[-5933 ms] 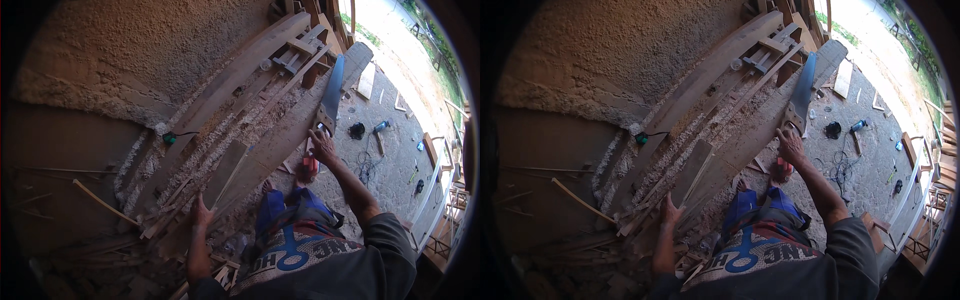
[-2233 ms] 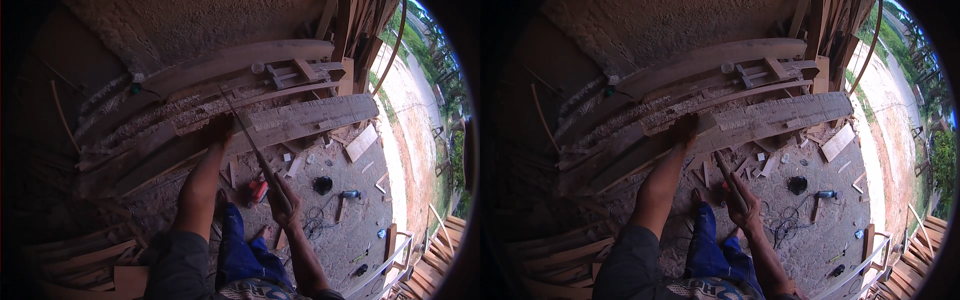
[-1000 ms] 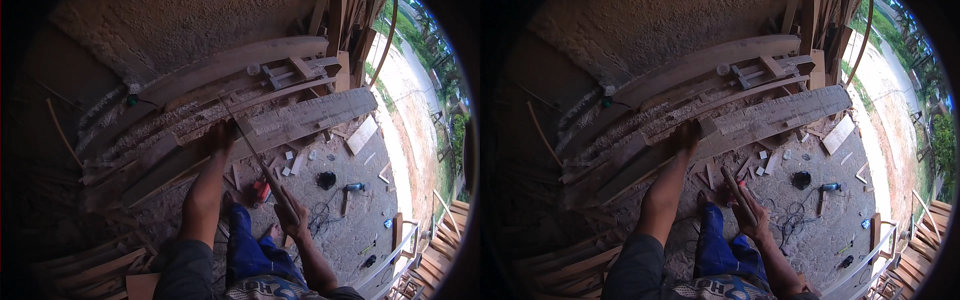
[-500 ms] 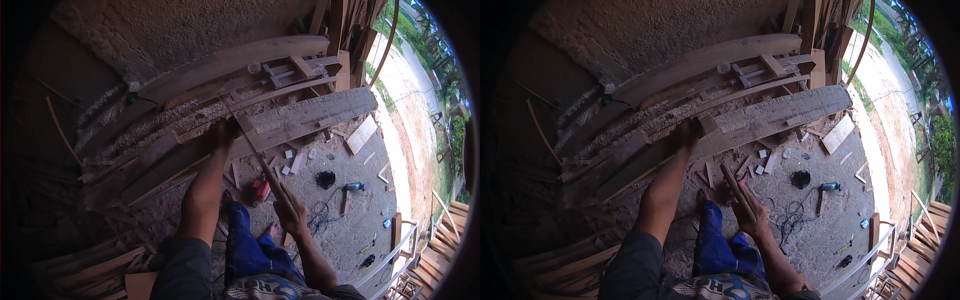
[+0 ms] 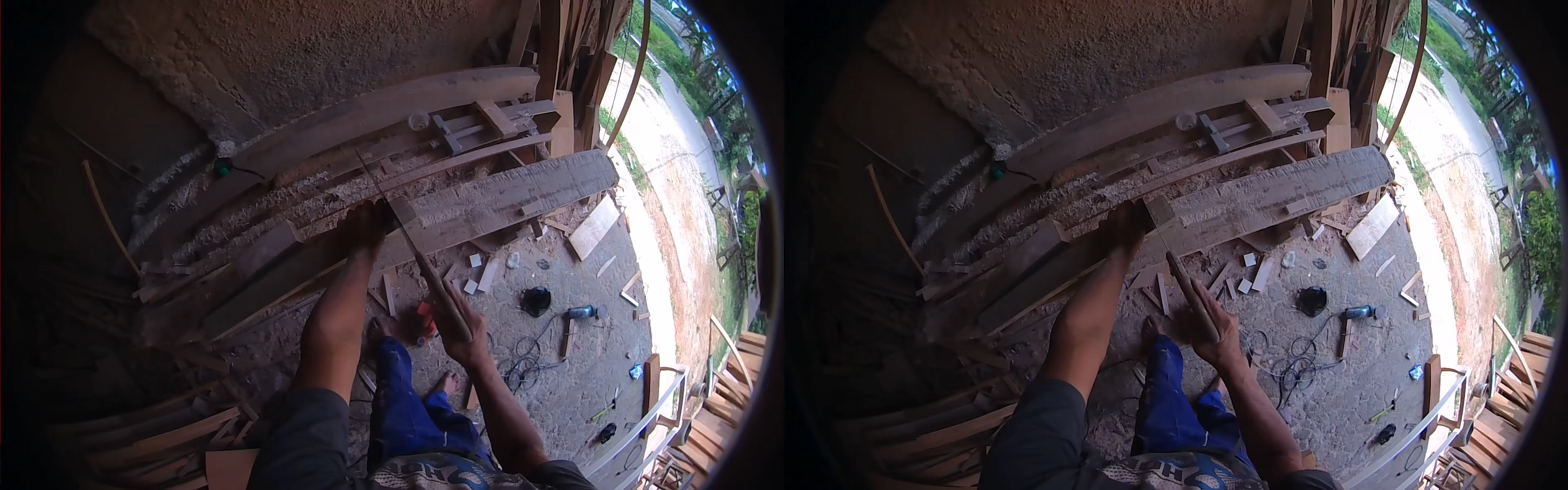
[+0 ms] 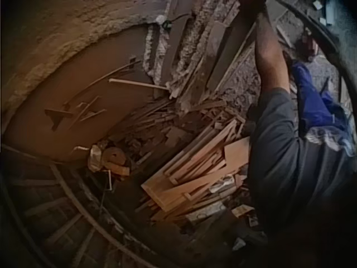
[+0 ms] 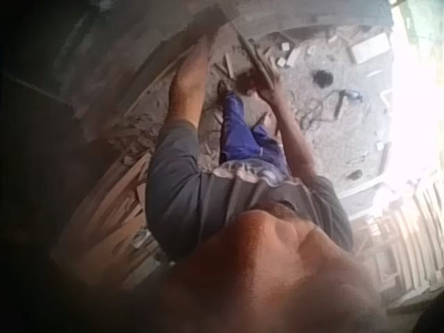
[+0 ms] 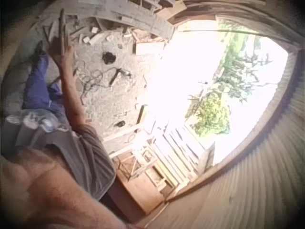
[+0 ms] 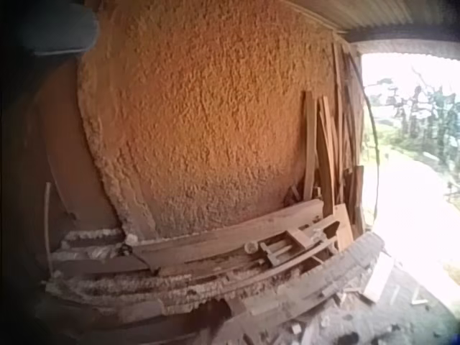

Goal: The person measures a wooden plank with a tape measure and marks it. They then use a hand saw to cut the plank along the marked line. After cutting, the person uses a power sander to smooth the surface of the wood.

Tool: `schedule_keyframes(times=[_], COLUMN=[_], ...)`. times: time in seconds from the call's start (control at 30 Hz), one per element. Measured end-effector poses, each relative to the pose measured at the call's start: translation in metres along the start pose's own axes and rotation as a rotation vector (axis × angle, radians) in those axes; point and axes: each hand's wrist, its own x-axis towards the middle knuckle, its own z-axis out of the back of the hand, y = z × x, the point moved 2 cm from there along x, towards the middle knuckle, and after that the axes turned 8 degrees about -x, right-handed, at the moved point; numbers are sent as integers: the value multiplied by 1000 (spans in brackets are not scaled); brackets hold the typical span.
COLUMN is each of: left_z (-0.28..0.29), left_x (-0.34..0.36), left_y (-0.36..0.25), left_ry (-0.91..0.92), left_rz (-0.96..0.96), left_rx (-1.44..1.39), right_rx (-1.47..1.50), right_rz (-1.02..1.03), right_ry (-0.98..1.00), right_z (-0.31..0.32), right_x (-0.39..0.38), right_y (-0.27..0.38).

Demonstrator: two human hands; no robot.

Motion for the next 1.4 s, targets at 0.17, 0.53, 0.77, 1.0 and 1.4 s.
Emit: schedule_keyframes(times=[0.17, 0.53, 0.77, 1.0, 1.4], left_z=[-11, -10, -11, 3, -8], left_x=[-12, -2, -8, -5, -1], left_y=[15, 6, 6, -2, -13], left_ry=[-161, -58, -36, -8, 32], left_rz=[-156, -53, -29, -63, -32], left_rx=[-76, -39, 37, 33, 10], right_rx=[-176, -90, -158, 60, -65], right_rz=[59, 79, 134, 1, 80], right_ry=[-1, -36, -46, 4, 4], right_z=[72, 22, 26, -1, -24], right_x=[-123, -39, -44, 7, 75], right_y=[7, -5, 9, -4, 18])
